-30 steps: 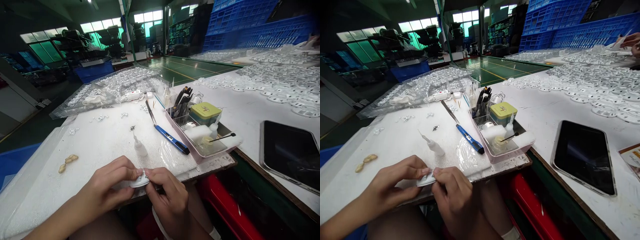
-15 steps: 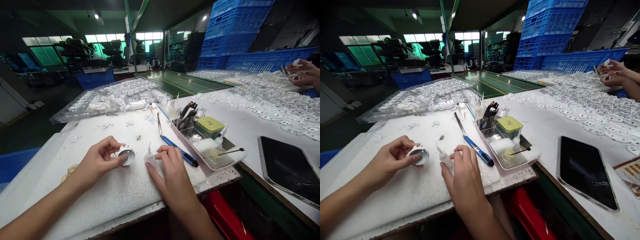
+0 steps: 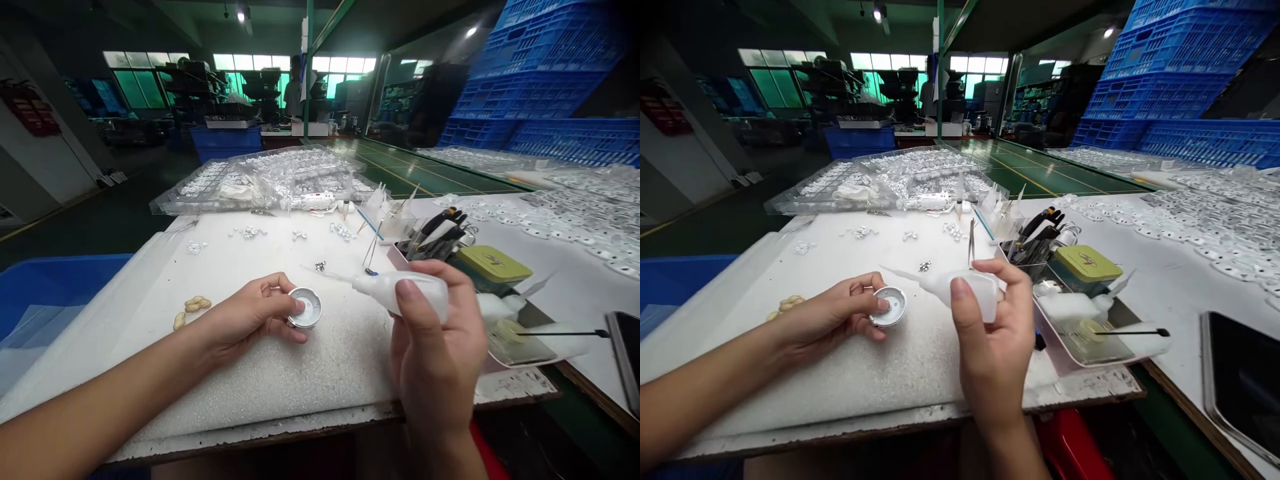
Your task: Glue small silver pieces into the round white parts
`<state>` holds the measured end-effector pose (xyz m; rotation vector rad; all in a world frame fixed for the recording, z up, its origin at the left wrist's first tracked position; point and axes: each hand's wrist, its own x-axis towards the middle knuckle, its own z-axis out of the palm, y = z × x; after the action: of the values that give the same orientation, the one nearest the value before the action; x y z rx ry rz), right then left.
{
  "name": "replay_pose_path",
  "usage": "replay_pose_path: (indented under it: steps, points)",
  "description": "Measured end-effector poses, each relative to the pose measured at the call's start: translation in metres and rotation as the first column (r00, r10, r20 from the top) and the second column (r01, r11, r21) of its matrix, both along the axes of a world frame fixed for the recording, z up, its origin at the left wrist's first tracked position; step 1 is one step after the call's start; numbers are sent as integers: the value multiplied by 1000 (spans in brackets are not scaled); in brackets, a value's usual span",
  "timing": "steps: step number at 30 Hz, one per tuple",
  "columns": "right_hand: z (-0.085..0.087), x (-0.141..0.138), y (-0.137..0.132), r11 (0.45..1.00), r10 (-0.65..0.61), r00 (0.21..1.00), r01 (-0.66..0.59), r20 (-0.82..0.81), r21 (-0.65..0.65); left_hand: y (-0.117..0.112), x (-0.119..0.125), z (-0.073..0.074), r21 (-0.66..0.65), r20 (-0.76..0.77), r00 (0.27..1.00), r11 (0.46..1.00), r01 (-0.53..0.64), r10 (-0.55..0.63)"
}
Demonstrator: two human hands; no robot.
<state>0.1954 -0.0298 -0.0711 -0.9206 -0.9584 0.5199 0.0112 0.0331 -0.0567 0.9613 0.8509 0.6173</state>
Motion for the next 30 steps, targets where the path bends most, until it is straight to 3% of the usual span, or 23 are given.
replay_pose_path:
  steps: [4,6,9,15,21,30]
  points:
    - [-4,-12,2,951,-226,974,225,-17,211,1,0,-2,-13,6,1000,1000,11,-11]
    - [-8,-17,2,928,-278,960,257,43,271,1,-1,-2,-12,8,1000,1000,18,-18]
    - [-14,-19,2,932,-289,946,243,148,270,0,-2,-2,-12,2,1000,999,31,-31]
    - [-15,-19,2,899,-406,887,345,221,271,-1,-2,-2,-9,-18,999,999,39,-39]
    - [-16,-16,3,920,-345,920,292,188,260,-1,-1,-1,-7,-21,999,999,41,-41]
    - [-17,-16,0,920,-369,905,323,212,222,-2,-1,-1,11,-25,999,999,49,-48]
